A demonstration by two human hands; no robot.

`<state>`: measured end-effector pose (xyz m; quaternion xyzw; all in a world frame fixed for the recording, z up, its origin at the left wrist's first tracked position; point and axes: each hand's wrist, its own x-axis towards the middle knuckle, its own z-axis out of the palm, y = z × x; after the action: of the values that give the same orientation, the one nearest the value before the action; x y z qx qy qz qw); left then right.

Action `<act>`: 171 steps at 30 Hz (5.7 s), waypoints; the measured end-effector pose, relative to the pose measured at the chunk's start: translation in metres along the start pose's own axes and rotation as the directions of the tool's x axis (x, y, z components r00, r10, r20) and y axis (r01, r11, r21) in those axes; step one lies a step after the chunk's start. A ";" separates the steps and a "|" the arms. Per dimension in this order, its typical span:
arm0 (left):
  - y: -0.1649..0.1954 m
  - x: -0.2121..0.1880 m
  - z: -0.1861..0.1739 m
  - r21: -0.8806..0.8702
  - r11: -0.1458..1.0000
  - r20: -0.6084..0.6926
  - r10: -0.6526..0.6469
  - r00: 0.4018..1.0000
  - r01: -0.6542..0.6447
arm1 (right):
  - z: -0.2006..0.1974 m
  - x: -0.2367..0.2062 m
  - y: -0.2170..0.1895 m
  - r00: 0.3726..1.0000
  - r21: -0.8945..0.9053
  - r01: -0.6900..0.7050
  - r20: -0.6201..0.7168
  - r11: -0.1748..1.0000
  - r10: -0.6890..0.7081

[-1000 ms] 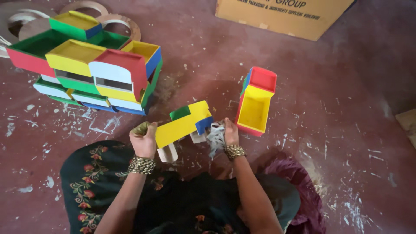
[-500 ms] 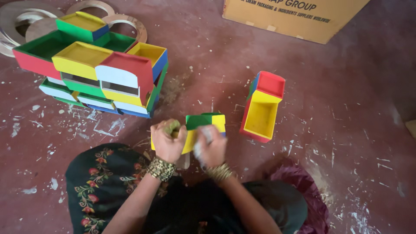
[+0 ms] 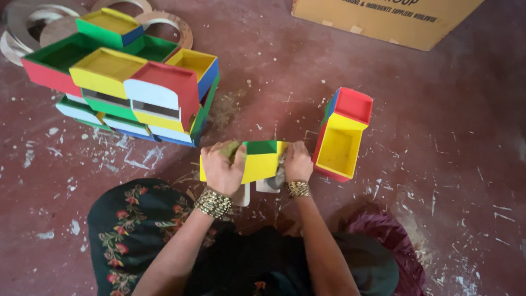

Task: The person sits on the workshop floor and wipes painted wooden toy pieces, including a green tray, a yellow-and-blue piece, a white-and-blue piece, and a red-and-yellow piece, one at a time with a cloth, turning each over to wipe its sides, then sets the wiped pieces aside.

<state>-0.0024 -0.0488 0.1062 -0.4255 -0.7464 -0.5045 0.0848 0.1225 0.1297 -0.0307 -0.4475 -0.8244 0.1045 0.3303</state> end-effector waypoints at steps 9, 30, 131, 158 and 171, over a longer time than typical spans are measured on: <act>0.006 0.004 0.008 0.116 0.990 0.023 -0.083 0.996 0.080 | -0.053 -0.024 -0.063 1.000 0.241 0.021 0.007 0.970 -0.023; -0.003 0.003 -0.012 0.228 0.971 0.272 -0.130 0.954 0.067 | -0.007 -0.026 0.030 0.914 -0.036 -0.287 0.289 0.957 0.285; -0.015 0.060 0.016 0.424 0.855 0.267 -0.432 0.862 0.298 | -0.057 -0.073 -0.100 0.982 0.448 0.174 -0.148 0.877 -0.119; -0.062 0.053 -0.005 0.295 0.876 0.213 -0.448 0.868 0.380 | -0.101 -0.013 0.052 0.687 -0.121 -0.510 0.538 0.851 0.488; -0.065 0.043 -0.004 0.213 0.910 0.135 -0.388 0.912 0.356 | -0.017 -0.038 0.031 0.994 0.278 0.059 0.067 0.959 -0.081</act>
<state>-0.0779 -0.0370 0.0882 -0.3078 -0.8618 -0.4013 -0.0401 0.1689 0.1147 -0.0496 -0.3635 -0.8294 0.2237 0.3604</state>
